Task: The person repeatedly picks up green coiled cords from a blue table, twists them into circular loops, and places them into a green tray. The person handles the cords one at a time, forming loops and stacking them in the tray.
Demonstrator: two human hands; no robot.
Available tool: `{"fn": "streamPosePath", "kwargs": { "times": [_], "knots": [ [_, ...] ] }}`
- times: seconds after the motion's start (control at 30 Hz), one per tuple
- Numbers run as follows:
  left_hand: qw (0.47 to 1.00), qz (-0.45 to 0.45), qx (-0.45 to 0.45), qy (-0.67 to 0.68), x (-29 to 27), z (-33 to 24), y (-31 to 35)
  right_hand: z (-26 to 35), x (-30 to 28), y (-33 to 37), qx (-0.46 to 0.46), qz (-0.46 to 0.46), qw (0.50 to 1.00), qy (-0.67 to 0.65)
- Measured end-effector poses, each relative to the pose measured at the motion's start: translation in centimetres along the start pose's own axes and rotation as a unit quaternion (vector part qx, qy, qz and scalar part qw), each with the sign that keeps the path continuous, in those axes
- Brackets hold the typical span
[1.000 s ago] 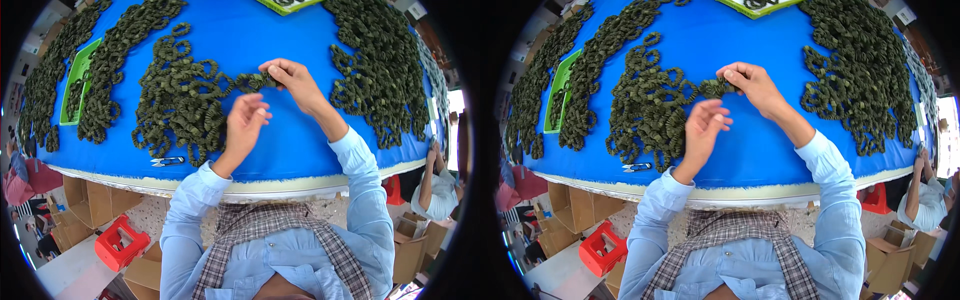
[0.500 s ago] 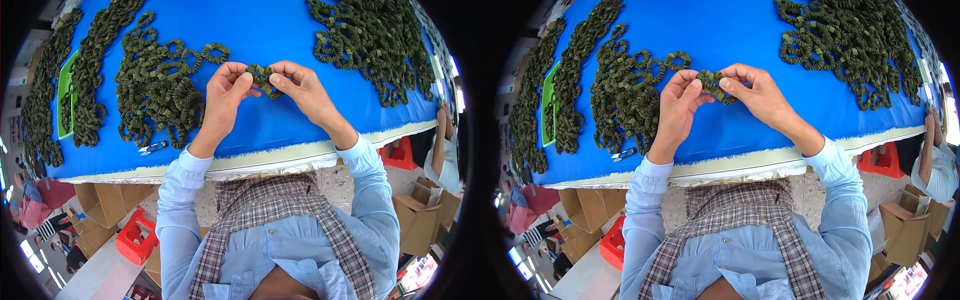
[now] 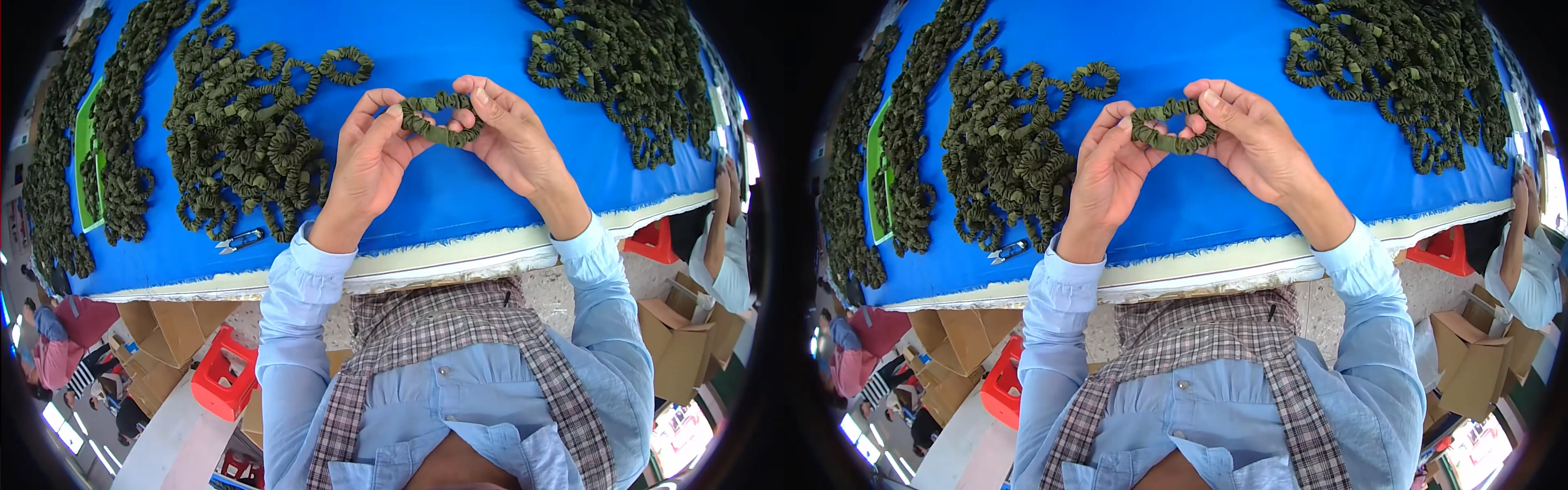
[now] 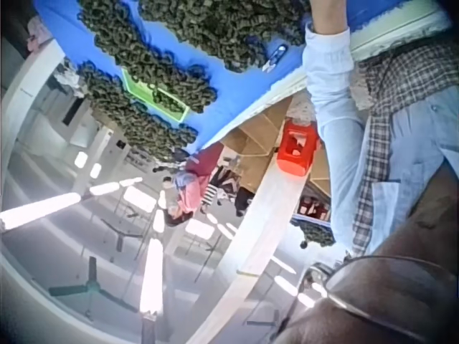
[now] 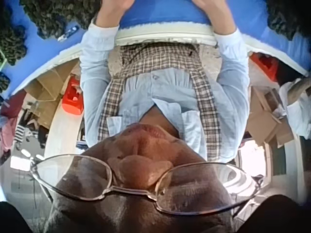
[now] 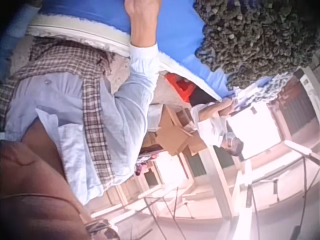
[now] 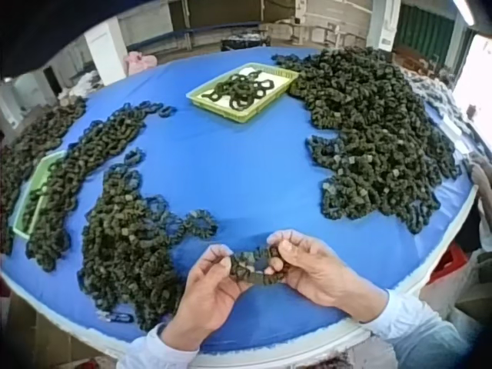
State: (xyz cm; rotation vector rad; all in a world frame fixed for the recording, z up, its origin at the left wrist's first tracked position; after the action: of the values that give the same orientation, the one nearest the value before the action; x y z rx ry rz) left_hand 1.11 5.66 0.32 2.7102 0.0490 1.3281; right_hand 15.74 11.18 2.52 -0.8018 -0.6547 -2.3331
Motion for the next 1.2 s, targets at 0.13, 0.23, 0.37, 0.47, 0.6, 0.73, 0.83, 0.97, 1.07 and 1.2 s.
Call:
{"fn": "streamPosePath", "kwargs": {
  "times": [0.13, 0.23, 0.37, 0.47, 0.6, 0.73, 0.83, 0.97, 1.07, 1.2],
  "knots": [
    [0.999, -0.025, 0.013, 0.021, -0.3, -0.1, -0.3, 0.0, 0.1, -0.1, -0.014, 0.012, 1.000, -0.010],
    [0.998, -0.038, 0.020, 0.054, -0.7, -0.1, -0.5, -0.1, 0.2, -0.2, -0.016, 0.012, 0.999, -0.027],
    [0.996, -0.049, 0.007, 0.068, -0.9, 0.0, -0.3, -0.3, 0.1, -0.4, -0.010, 0.010, 0.999, -0.031],
    [0.994, -0.058, -0.010, 0.090, -0.8, 0.3, -0.3, -0.2, -0.1, -0.3, -0.004, -0.002, 0.999, -0.045],
    [0.987, -0.083, -0.034, 0.132, -0.9, 0.6, -0.4, -0.2, -0.2, -0.3, -0.001, 0.002, 0.997, -0.080],
    [0.986, -0.051, -0.049, 0.150, -0.5, 0.4, -0.2, -0.5, 0.3, -0.2, 0.003, 0.020, 0.997, -0.077],
    [0.993, 0.008, -0.068, 0.099, 0.0, 0.0, -0.1, -0.4, 0.8, 0.0, 0.006, 0.042, 0.996, -0.082],
    [0.998, 0.022, -0.062, -0.025, 1.0, -0.5, 0.1, -0.2, 0.8, 0.2, 0.021, 0.058, 0.997, -0.037],
    [0.993, 0.015, -0.056, -0.099, 1.3, -0.7, 0.5, -0.1, 1.3, 0.6, 0.010, 0.065, 0.996, 0.064],
    [0.980, 0.037, -0.054, -0.185, 2.0, -0.7, 0.9, 0.0, 2.0, 1.0, 0.009, 0.053, 0.993, 0.105]
  ]
}}
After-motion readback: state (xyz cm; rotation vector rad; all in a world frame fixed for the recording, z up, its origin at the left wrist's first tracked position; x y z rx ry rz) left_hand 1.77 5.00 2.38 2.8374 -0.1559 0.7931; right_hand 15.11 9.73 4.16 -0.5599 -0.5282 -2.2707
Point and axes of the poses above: each hand's wrist, its own y-axis away from the middle knuckle, its own x-axis out of the palm, z = x × y, the point moved 5 cm from there along -y, towards the middle knuckle, and after that the axes turned 3 degrees about -y, right-handed, at the moved point
